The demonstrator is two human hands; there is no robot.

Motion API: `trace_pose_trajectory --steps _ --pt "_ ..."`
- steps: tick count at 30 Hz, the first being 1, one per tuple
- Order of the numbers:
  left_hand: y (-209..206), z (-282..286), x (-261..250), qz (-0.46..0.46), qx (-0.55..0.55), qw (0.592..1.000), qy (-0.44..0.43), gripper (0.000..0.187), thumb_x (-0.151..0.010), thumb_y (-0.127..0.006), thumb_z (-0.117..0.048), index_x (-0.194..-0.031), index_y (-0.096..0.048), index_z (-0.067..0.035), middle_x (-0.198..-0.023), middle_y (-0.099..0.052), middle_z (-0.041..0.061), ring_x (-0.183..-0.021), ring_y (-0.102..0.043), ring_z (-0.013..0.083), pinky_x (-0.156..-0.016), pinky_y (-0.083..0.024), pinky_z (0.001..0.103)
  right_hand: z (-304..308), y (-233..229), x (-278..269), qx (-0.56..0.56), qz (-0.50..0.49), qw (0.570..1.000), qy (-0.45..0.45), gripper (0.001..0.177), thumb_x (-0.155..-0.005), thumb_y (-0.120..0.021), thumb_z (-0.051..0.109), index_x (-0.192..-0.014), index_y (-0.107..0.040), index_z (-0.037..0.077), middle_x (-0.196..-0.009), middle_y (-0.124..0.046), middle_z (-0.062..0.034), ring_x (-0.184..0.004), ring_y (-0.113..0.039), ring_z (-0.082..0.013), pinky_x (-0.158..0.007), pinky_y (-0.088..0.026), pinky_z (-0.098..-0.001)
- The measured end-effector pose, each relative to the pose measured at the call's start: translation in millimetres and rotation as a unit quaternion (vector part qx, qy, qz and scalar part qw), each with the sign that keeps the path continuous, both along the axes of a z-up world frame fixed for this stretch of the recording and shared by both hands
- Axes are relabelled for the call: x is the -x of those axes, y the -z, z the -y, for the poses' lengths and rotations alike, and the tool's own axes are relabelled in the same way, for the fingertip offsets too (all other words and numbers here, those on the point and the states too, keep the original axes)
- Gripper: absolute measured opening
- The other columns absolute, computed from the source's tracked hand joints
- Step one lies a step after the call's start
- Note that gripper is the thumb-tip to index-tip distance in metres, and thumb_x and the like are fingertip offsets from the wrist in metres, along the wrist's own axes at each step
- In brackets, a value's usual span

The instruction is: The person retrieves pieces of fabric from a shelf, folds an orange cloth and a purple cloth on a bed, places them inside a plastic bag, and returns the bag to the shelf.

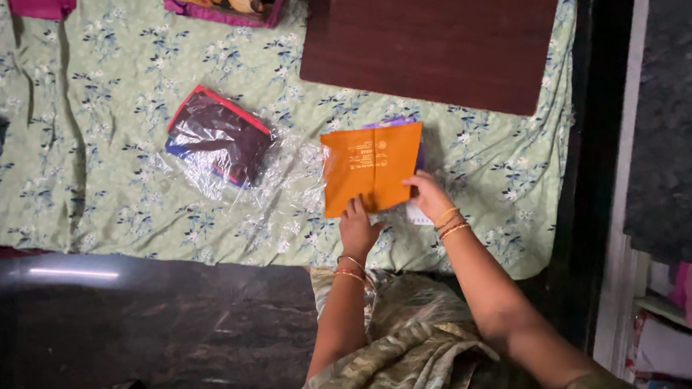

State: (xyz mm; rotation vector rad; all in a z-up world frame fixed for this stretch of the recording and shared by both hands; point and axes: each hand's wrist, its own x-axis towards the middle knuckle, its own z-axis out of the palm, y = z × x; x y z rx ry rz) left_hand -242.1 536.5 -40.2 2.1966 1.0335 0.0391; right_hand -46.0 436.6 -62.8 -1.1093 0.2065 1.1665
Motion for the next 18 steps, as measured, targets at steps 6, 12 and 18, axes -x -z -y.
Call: trace_pose_trajectory --steps 6,12,18 --pt "-33.8 -18.9 -27.2 0.122 -0.124 0.981 -0.084 0.072 -0.076 -0.077 -0.015 -0.142 -0.049 -0.004 -0.121 -0.064 0.024 -0.105 -0.064 0.0443 -0.089 -0.053 0.051 -40.2 -94.8 -3.3 -0.121 -0.006 0.991 -0.056 0.038 -0.094 -0.057 0.001 -0.132 -0.06 0.004 -0.121 -0.07 -0.0077 -0.11 -0.067 -0.0203 -0.083 -0.059 -0.0376" --pt "-73.0 -37.8 -62.8 0.084 0.013 0.989 -0.121 0.05 -0.091 -0.065 -0.011 -0.139 -0.057 -0.016 -0.095 -0.073 0.024 -0.087 -0.07 0.042 -0.074 -0.054 0.053 -66.7 -197.7 -18.1 -0.184 -0.007 0.983 -0.009 0.054 -0.089 -0.047 -0.004 -0.142 -0.049 0.006 -0.133 -0.064 -0.0088 -0.12 -0.066 -0.0208 -0.099 -0.057 -0.0352" --pt "-38.7 -35.2 -80.9 0.388 0.175 0.887 -0.177 0.047 -0.092 -0.052 0.004 -0.136 -0.061 -0.006 -0.112 -0.075 0.023 -0.097 -0.076 0.0296 -0.079 -0.06 0.041 -71.7 -202.5 -20.6 -0.254 0.06 0.964 -0.054 0.054 -0.098 -0.05 -0.005 -0.151 -0.043 0.005 -0.131 -0.06 -0.01 -0.119 -0.062 -0.0221 -0.1 -0.055 -0.0374"
